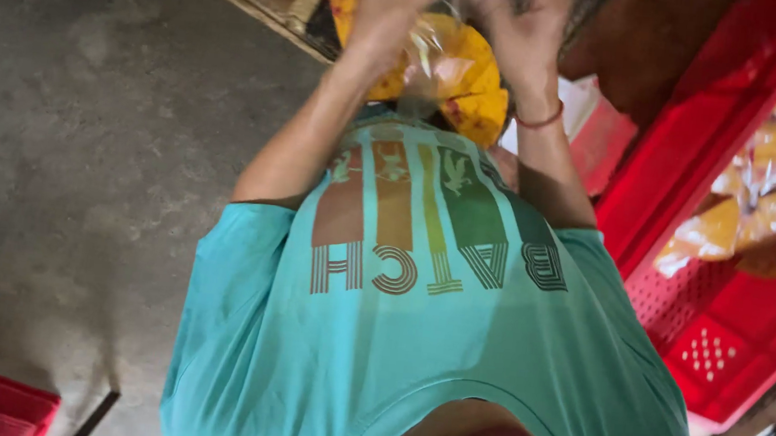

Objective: The person picks up plastic bags and yellow triangular bakery items one at a time, places each item inside a bag, and twists the bag closed.

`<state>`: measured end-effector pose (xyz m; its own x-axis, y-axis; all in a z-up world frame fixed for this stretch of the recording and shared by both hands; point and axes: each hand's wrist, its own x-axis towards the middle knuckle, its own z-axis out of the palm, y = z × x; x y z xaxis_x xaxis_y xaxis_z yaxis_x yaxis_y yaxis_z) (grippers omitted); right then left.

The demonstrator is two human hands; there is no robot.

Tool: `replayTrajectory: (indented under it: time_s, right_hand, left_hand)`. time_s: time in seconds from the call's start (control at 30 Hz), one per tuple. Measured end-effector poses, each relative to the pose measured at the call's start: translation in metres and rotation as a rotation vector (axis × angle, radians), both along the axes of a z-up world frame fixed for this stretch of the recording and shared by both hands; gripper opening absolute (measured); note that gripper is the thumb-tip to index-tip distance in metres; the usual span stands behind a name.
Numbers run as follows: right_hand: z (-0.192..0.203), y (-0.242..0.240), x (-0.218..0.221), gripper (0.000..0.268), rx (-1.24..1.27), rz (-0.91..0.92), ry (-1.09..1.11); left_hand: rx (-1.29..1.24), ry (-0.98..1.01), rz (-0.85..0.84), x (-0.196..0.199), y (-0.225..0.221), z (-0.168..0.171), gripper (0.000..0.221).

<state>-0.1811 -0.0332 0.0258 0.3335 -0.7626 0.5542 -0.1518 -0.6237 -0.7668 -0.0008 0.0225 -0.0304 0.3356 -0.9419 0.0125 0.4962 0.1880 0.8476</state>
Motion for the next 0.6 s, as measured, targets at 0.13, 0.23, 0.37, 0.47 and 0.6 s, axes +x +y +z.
replayTrajectory:
  time_s: [0.13,0.23,0.37,0.47,0.6]
  right_hand:
    - [0.018,-0.003,0.015,0.011,0.184,0.243,-0.023]
    - [-0.048,-0.033,0.013,0.009,0.393,0.075,-0.086]
    - [-0.114,-0.069,0.037,0.014,0.454,0.023,-0.181]
    - [-0.082,-0.044,0.049,0.015,0.441,0.1,-0.161]
    - [-0.027,-0.015,0.064,0.009,0.349,0.324,-0.151]
  left_hand:
    - [-0.186,0.181,-0.165,0.005,0.013,0.025,0.01]
    - [-0.303,0.094,-0.155,0.026,0.024,0.056,0.012]
    - [-0.222,-0.023,-0.01,0.048,0.031,0.082,0.016]
    - [0.063,-0.482,0.235,0.048,0.025,0.078,0.023]
    - [0.096,-0.5,0.203,0.036,0.021,0.061,0.017]
